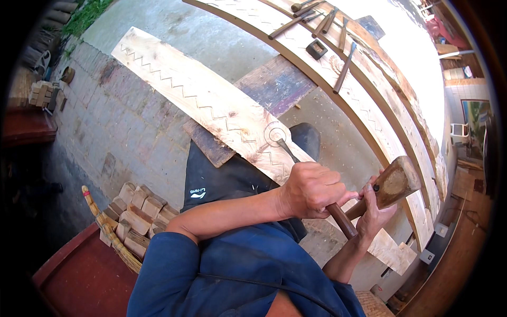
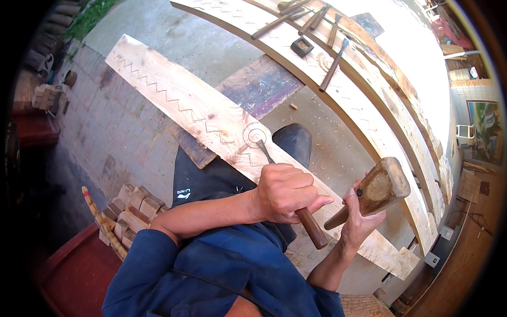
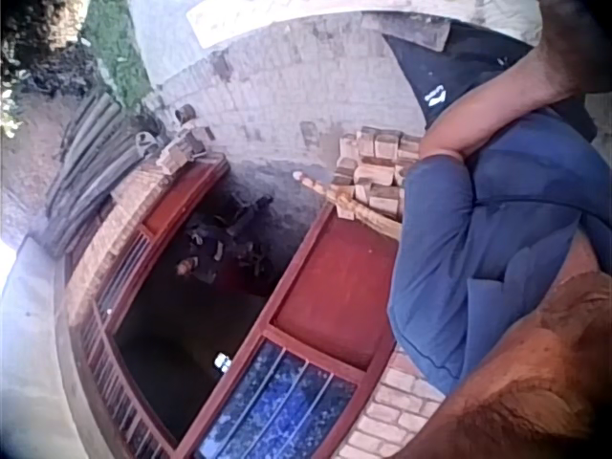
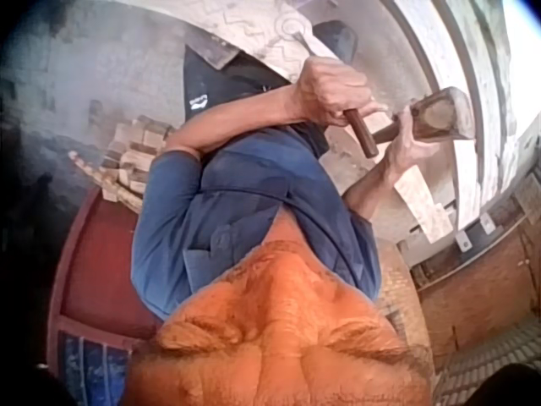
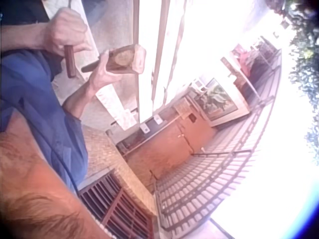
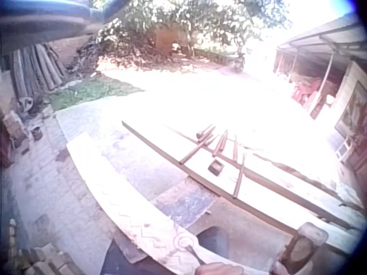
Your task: The person carves a decorative zigzag pattern into a long wooden plank using a chisel and a wooden mallet. They repeatedly strike the chisel to remove wood shavings and refine the design along the plank's length.
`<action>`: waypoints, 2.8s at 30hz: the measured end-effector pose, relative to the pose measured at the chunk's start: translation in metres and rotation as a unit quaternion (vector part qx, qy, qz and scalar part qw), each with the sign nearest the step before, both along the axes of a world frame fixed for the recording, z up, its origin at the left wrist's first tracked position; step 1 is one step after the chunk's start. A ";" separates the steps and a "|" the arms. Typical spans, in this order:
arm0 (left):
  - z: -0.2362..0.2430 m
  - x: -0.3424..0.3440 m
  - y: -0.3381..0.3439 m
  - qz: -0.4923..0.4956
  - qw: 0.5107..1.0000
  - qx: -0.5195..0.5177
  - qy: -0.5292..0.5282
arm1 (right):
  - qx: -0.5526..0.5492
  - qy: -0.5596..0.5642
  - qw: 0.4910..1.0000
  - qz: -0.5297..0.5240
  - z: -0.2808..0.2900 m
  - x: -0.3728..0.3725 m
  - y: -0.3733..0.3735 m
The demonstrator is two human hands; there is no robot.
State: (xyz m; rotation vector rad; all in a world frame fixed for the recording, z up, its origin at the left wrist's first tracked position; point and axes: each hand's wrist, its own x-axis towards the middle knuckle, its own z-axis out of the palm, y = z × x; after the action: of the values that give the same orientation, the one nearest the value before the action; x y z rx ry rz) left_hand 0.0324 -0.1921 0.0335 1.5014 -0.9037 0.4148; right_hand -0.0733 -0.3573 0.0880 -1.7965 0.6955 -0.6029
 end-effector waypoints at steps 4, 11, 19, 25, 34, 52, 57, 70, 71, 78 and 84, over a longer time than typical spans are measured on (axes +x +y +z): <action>0.002 0.002 -0.001 0.016 1.000 -0.008 0.002 | -0.007 0.004 1.000 0.009 -0.001 -0.001 -0.001; 0.012 0.013 -0.005 0.030 0.999 -0.013 0.036 | -0.073 0.048 0.996 -0.022 0.004 -0.010 -0.009; 0.021 0.026 -0.008 0.053 0.995 -0.024 0.083 | -0.242 -0.277 0.930 -0.026 0.082 0.003 -0.017; 0.024 0.034 -0.009 0.064 0.992 -0.027 0.107 | -0.280 -0.210 0.936 -0.033 0.079 0.014 0.004; 0.021 0.028 -0.006 0.057 0.992 -0.036 0.105 | -0.395 -0.109 0.907 -0.100 0.051 0.013 0.006; 0.023 0.034 -0.005 0.084 0.989 -0.045 0.110 | -0.559 -0.033 0.828 -0.003 0.073 0.027 0.009; 0.021 0.035 -0.003 0.105 0.985 -0.100 0.093 | -0.453 -0.040 0.888 -0.063 0.054 0.011 -0.001; 0.022 0.038 -0.005 0.132 0.980 -0.101 0.112 | -0.255 -0.331 0.908 0.018 0.096 0.024 -0.007; 0.019 0.039 -0.003 0.149 0.979 -0.093 0.108 | -0.431 -0.155 0.889 0.009 0.079 0.033 0.005; 0.018 0.034 -0.001 0.126 0.982 -0.103 0.098 | -0.509 -0.067 0.856 -0.054 0.061 0.030 0.004; 0.018 0.035 -0.003 0.078 0.990 -0.044 0.108 | -0.487 -0.044 0.871 -0.043 0.057 0.026 0.002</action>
State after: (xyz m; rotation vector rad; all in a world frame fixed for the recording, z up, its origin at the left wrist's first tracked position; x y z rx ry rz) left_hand 0.0678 -0.1947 0.0510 1.5071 -0.5928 0.3919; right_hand -0.0471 -0.3558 0.1452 -2.6377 0.4151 -1.2376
